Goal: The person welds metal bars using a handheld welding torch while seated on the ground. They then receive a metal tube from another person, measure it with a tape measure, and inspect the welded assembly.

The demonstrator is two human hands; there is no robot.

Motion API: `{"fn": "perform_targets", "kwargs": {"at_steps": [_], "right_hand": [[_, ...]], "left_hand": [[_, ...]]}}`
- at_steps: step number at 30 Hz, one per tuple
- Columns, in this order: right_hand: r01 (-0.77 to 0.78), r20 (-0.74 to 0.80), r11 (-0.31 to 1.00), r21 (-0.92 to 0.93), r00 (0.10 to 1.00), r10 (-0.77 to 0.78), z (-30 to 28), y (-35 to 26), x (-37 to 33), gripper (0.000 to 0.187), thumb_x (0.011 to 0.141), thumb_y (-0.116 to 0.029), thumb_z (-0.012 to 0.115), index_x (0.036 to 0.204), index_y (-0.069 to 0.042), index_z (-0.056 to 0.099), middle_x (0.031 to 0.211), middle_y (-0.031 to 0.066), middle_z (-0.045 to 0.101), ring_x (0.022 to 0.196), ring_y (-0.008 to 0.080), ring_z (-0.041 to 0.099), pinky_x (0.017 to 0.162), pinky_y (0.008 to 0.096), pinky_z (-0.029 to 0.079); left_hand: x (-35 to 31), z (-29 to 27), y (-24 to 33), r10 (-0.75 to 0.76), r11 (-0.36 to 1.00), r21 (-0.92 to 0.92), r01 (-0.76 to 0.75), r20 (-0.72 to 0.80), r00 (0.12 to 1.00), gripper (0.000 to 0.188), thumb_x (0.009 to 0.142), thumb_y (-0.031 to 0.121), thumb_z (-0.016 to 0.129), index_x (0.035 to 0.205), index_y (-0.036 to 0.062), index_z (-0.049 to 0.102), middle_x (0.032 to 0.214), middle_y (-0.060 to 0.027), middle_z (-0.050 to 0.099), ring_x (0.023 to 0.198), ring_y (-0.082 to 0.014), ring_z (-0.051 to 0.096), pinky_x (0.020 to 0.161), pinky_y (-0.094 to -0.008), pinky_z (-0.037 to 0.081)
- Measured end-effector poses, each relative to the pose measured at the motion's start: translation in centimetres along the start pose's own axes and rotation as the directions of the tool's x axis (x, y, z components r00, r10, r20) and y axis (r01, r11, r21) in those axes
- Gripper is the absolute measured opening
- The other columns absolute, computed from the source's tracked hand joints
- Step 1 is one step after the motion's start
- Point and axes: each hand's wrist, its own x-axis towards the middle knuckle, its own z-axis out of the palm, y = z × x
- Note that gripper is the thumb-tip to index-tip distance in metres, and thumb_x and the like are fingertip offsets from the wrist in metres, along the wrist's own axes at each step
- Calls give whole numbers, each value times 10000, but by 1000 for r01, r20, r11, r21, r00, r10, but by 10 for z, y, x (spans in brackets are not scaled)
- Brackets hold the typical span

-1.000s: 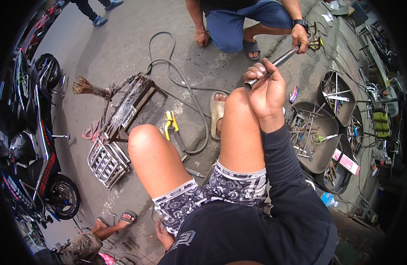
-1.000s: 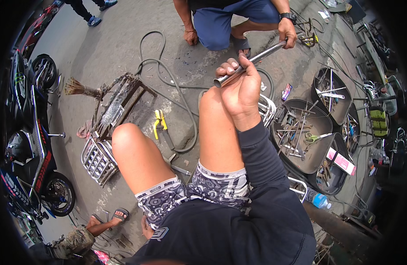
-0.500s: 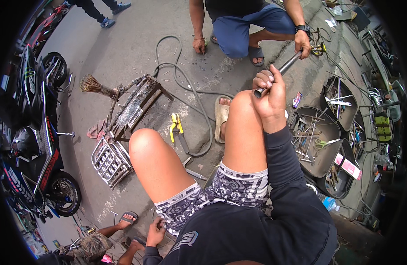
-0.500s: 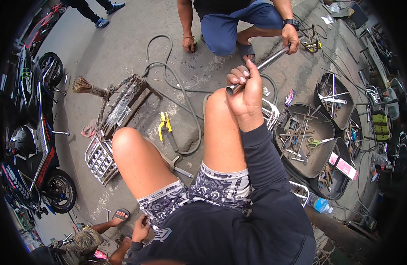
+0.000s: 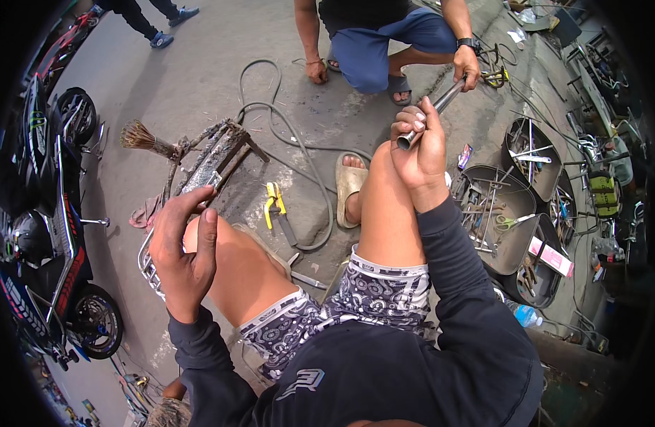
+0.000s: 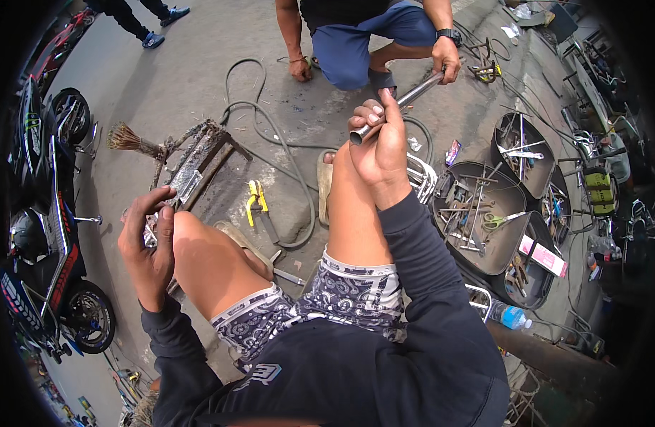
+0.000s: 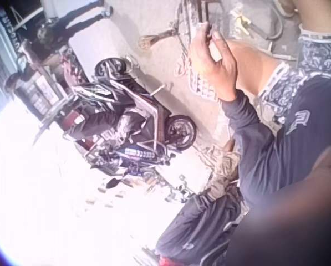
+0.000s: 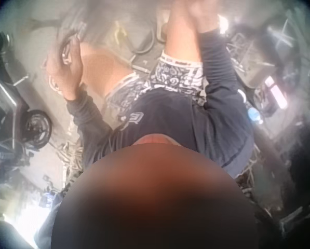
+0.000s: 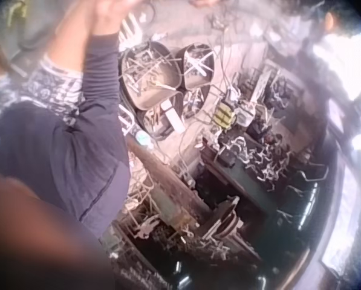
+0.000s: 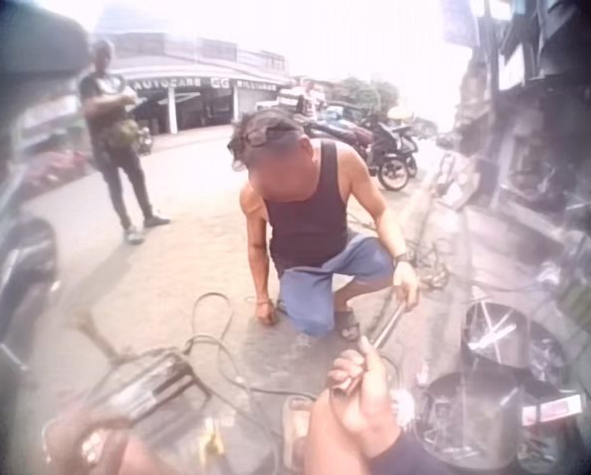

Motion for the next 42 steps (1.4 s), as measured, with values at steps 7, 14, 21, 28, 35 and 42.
{"fn": "perform_targets", "kwargs": {"at_steps": [7, 14, 21, 28, 35, 42], "right_hand": [[-26, 45, 997, 78, 999, 22, -8, -8, 4, 232, 1113, -238, 511, 917, -117, 486, 751, -48, 456, 644, 48, 472, 633, 246, 463], [-57, 33, 996, 70, 998, 54, -9, -10, 14, 256, 1117, -292, 509, 923, -129, 468, 740, -57, 450, 655, 49, 460, 660, 255, 453], [-20, 7, 999, 45, 1000, 20, -9, -8, 13, 188, 1116, -286, 507, 997, -141, 500, 751, -52, 457, 678, 60, 471, 684, 264, 450], [8, -28, 1000, 25, 1000, -8, -5, -5, 11, 127, 1109, -247, 512, 1049, -136, 499, 760, -46, 470, 683, 68, 479, 689, 271, 456], [-14, -42, 1000, 13, 999, 15, -2, 1, 12, 110, 1102, -238, 522, 1075, -133, 503, 764, -46, 462, 683, 66, 479, 696, 270, 468], [-5, -46, 1000, -23, 999, 4, -8, 9, 15, 118, 1068, -251, 603, 983, -188, 551, 784, -49, 500, 720, 95, 518, 750, 326, 487]], "left_hand": [[24, 95, -26, 64, 998, -60, -32, 678, 732, 358, 982, 309, 665, 1245, 66, 665, 1076, -163, 700, 1012, -386, 649, 924, -457, 510], [6, 79, -41, -92, 993, 35, 114, 838, 538, 481, 971, 391, 674, 1326, 69, 632, 1194, -199, 688, 1119, -389, 651, 937, -474, 518], [6, 80, -40, -4, 971, -157, 180, 743, 669, 453, 973, 363, 678, 1310, 63, 640, 1141, -196, 694, 1067, -389, 658, 919, -468, 521], [7, 84, -52, -79, 988, -30, 153, 752, 655, 421, 978, 366, 671, 1264, 58, 667, 1134, -191, 705, 1048, -407, 662, 910, -475, 526], [3, 84, -48, -65, 986, -50, 158, 758, 649, 413, 987, 375, 656, 1251, 58, 668, 1171, -193, 704, 1068, -405, 663, 916, -475, 527], [17, 93, -37, -63, 961, -115, 252, 795, 604, 390, 975, 309, 692, 1263, 48, 659, 1134, -190, 715, 1015, -384, 684, 886, -448, 540]]}}
